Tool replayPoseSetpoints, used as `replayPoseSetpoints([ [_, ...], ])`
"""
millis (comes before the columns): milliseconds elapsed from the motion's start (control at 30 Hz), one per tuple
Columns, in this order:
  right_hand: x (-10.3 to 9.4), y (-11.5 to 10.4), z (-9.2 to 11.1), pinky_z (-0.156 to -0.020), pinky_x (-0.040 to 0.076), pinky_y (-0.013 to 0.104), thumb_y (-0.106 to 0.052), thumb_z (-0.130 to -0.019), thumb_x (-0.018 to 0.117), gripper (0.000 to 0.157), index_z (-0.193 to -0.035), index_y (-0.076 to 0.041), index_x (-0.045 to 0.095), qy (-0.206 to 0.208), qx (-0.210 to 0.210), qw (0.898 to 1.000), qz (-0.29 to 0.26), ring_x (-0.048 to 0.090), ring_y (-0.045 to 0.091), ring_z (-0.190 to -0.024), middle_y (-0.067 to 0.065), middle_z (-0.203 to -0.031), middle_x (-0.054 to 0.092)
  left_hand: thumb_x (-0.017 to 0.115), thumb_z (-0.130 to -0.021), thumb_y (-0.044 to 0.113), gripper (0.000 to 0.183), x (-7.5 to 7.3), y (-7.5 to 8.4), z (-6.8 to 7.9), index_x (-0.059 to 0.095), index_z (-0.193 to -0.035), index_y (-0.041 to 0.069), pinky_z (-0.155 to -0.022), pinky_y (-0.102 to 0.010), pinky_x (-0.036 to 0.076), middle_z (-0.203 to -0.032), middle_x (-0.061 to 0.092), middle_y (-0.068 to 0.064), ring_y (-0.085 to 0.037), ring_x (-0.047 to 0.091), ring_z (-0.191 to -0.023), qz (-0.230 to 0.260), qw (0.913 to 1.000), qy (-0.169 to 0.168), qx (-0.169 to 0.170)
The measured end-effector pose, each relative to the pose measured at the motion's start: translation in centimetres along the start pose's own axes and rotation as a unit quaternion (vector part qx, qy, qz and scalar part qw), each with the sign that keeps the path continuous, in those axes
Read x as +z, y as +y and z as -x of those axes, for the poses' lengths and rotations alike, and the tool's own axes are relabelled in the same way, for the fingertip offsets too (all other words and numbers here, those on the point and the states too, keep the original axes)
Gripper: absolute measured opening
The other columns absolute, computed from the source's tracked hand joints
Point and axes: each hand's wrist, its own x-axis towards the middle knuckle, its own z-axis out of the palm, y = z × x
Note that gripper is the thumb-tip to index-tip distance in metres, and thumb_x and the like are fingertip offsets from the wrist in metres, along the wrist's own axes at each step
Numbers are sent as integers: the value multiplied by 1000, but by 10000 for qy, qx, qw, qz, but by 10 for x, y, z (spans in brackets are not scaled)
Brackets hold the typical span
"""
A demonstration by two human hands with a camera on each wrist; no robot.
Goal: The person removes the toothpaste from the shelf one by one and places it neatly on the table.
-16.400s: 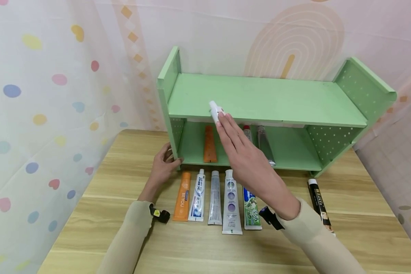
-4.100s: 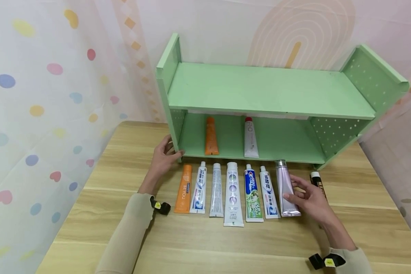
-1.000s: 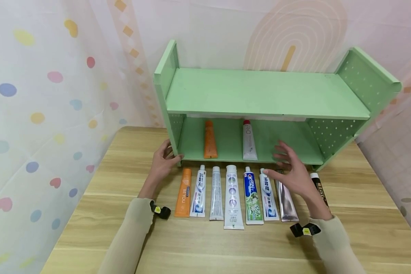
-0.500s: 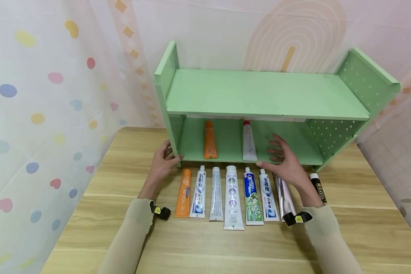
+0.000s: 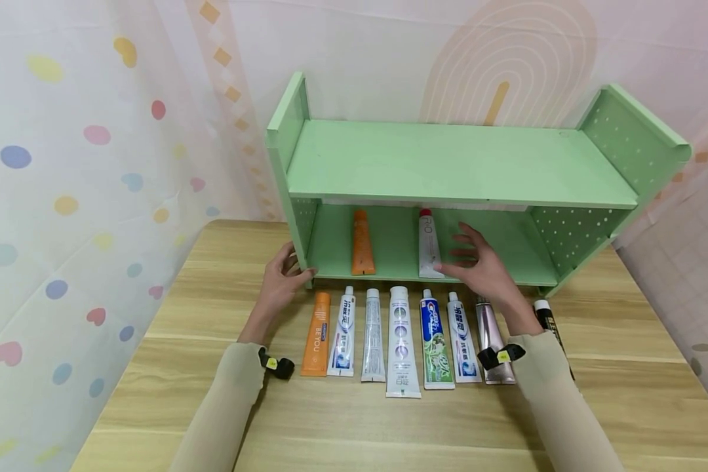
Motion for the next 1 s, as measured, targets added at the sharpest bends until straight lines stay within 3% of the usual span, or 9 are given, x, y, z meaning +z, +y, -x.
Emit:
replayPoseSetpoints([
  [633,11,-2,-34,-110,51,56,-23,-90,79,99,-165,-12,15,-108,480,9980,404,48,42,-139,20,-158,42,69,-90,-3,78,0,2,0,37,-159,16,-119,-45,45,-160,41,-15,-34,45,-146,8,10000,2,-80],
  [1000,17,-7,-45,-111,51,54,-23,-90,78,91,-162,-6,24,128,795,9949,600,53,42,-132,25,-148,51,69,-91,-2,77,1,2,0,37,-159,15,-119,-44,45,-160,41,-15,-34,45,-146,-78,9999,16,-78],
])
